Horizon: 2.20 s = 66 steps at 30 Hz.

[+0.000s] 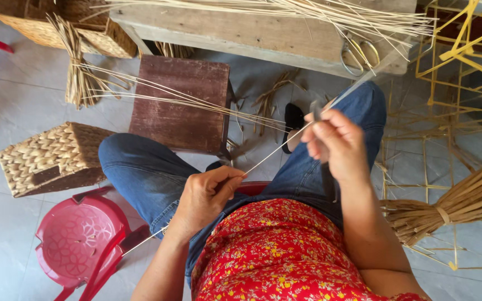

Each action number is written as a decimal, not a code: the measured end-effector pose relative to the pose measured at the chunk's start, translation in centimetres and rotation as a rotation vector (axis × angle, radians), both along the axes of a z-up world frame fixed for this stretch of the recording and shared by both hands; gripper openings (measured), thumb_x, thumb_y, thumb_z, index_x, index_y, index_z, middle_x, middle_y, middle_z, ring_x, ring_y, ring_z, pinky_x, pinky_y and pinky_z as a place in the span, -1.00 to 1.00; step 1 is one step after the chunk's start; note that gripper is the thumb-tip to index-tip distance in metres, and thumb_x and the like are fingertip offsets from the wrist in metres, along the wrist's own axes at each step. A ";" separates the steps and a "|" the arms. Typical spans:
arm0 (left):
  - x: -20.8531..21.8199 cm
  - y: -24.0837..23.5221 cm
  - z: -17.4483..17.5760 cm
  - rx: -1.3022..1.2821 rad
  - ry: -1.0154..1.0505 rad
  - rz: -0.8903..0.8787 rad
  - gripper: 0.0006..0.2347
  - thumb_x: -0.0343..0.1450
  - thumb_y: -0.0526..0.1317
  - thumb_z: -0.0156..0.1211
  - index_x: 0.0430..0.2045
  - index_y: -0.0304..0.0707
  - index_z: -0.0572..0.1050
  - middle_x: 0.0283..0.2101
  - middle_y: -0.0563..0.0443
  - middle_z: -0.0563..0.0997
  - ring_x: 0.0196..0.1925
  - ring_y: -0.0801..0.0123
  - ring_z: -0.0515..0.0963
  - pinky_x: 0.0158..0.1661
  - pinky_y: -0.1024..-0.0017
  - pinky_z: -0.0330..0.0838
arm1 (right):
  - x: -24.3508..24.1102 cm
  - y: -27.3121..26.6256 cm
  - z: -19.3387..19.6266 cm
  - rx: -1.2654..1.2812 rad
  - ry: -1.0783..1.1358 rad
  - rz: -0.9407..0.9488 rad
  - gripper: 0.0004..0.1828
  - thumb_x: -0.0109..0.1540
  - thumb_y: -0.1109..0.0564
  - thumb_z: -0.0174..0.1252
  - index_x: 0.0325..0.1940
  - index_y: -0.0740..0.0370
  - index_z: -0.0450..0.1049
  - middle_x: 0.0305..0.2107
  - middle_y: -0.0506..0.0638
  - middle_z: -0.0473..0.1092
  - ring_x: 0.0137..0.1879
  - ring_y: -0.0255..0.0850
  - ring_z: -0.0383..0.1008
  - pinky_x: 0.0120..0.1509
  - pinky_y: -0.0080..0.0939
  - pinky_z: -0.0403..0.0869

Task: The person sits on a red stool and uses a knife to scrape and smooth thin bamboo strips. They repeatedly pick up a strip, scrape it lengthwise, and place it on a wooden board or table. The process is repeated for multiple strips.

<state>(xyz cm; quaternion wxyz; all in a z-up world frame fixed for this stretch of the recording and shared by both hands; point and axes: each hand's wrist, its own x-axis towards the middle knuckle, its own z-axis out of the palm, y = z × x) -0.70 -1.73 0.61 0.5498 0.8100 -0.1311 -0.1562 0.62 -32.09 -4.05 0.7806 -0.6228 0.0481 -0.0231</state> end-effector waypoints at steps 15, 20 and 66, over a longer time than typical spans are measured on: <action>3.7 9.7 6.6 -0.890 -0.322 0.626 -0.93 0.68 -0.41 0.12 -0.17 -0.35 0.54 -0.24 0.00 0.57 -0.35 0.55 0.47 -0.30 0.60 0.36 | -0.8 -10.4 -0.3 0.138 -0.151 -0.388 -0.77 0.45 0.27 0.12 0.20 0.32 0.49 -0.31 0.11 0.49 -0.43 -0.23 0.41 -0.38 -0.29 0.38; 4.8 8.8 11.3 -1.140 -0.602 0.586 -0.93 0.69 -0.28 0.13 -0.04 -0.26 0.52 -0.20 0.02 0.58 -0.28 0.55 0.51 -0.34 0.62 0.37 | -2.0 -6.4 1.9 0.125 -0.129 -0.171 -0.76 0.43 0.26 0.06 0.17 0.37 0.48 -0.35 0.09 0.49 -0.45 -0.29 0.41 -0.41 -0.35 0.39; 1.3 -3.8 -0.8 0.056 -0.147 0.065 -0.89 0.47 -0.32 0.22 -0.21 -0.30 0.62 -0.58 0.00 0.59 -0.57 0.56 0.58 -0.51 0.53 0.43 | -0.4 5.1 0.7 -0.245 0.020 0.247 -0.67 0.41 0.22 0.03 0.26 0.29 0.35 -0.41 -0.02 0.50 -0.46 -0.41 0.46 -0.42 -0.46 0.40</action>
